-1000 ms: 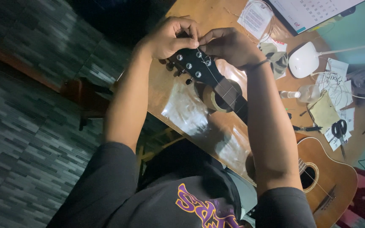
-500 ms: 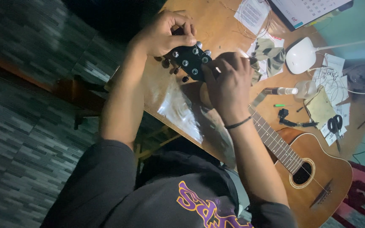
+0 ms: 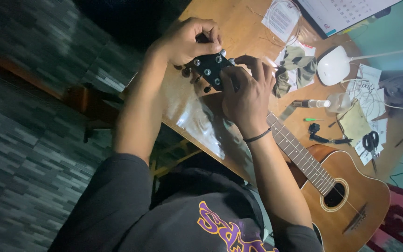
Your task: The person removes an old guitar string from the bridge of an acoustic guitar using a string winder. They then thread a new string through the bridge, pull it taut, and tie a knot to secure it. Finally, they insert the string into the tuning peg and wind it to tighten.
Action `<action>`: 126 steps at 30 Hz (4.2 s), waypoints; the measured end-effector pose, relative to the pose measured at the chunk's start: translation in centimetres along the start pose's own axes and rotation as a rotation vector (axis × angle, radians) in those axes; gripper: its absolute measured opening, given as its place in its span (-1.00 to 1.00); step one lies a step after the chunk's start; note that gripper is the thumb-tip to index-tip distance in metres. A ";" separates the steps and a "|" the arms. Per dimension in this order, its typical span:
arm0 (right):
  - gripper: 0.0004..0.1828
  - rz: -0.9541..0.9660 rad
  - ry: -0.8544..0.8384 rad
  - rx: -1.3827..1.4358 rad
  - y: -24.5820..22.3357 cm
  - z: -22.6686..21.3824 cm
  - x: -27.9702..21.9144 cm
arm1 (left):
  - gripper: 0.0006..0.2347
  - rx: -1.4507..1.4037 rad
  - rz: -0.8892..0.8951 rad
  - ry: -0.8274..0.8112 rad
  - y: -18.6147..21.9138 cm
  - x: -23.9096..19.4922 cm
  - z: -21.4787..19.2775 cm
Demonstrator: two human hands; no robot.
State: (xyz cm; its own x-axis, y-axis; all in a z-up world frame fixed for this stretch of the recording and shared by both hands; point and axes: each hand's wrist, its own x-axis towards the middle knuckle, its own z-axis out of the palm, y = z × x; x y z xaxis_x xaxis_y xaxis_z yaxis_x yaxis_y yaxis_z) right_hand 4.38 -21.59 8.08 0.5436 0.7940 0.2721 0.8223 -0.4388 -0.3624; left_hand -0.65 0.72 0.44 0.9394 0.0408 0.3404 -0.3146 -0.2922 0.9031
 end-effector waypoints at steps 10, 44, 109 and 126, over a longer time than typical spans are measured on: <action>-0.90 -0.052 -0.046 0.373 1.4 -1.6 1.8 | -0.85 0.029 -0.190 0.038 1.5 0.2 0.1; -0.88 0.378 -0.792 0.757 6.8 1.3 10.2 | -0.82 -0.010 -0.036 0.008 -0.7 0.2 0.1; -0.86 -0.117 -0.096 -0.117 0.7 0.3 3.8 | -0.79 -0.151 -0.112 0.021 -1.1 0.3 0.4; -0.92 0.034 -0.162 0.435 0.3 -1.7 2.8 | -0.80 -0.140 -0.207 -0.051 1.8 0.2 -0.4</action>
State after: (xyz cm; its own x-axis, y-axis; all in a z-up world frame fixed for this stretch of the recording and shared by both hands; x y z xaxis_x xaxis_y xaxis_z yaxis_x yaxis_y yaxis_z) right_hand 6.42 -20.25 10.26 0.5073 0.8528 0.1237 0.6385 -0.2755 -0.7186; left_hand -1.04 0.55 2.19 0.9903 0.0370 0.1337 -0.1269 -0.1468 0.9810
